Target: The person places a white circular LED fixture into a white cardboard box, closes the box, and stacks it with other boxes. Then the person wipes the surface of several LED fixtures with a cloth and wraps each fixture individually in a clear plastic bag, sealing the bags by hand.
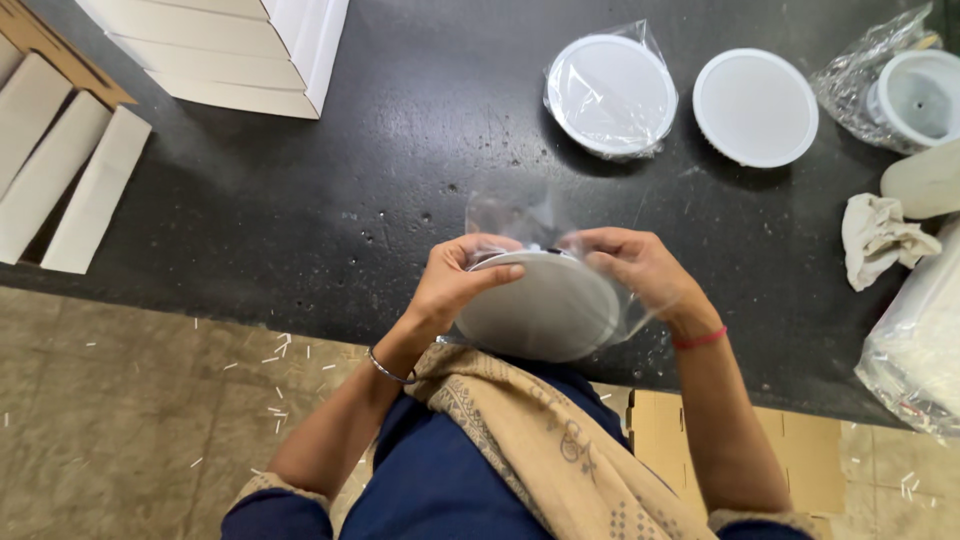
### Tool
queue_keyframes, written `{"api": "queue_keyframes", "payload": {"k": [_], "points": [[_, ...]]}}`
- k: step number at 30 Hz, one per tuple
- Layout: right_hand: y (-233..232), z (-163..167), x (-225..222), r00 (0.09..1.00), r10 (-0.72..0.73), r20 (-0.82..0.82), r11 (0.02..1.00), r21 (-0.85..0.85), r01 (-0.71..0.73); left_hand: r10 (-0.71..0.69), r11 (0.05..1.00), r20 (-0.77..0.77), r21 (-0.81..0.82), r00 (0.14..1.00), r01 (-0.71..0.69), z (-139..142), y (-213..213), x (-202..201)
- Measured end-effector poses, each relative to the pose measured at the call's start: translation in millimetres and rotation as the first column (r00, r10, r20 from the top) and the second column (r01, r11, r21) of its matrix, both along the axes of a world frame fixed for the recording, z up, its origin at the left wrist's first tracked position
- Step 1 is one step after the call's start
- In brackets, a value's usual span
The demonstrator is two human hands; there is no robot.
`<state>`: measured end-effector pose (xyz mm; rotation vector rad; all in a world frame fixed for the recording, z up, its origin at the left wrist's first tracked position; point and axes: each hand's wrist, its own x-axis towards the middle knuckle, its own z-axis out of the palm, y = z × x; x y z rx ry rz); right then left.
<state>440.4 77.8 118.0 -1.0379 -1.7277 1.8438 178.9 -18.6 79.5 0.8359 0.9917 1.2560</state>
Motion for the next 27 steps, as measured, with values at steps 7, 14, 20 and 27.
{"api": "queue_keyframes", "payload": {"k": [7,14,20,27], "points": [[0.8,29.1,-16.9,0.99,0.126,0.062,0.992,0.008,-0.126,0.04,0.988,-0.458,0.15,0.888,0.033,43.4,0.7,0.8],[-1.3,47.3,-30.6,0.925,0.188,0.33,0.867,0.387,-0.314,0.369,0.843,-0.741,0.522,0.561,0.135,83.6,9.6,5.8],[-5.8,43.7,-35.2,0.911,0.123,0.393,0.799,0.506,-0.326,0.263,0.916,-0.724,0.395,0.638,0.071,87.9,16.3,22.7],[9.0,14.8,-24.3,0.961,0.192,0.201,0.913,0.323,-0.25,0.21,0.897,-0.763,0.399,0.612,0.19,87.3,7.7,41.8]]}}
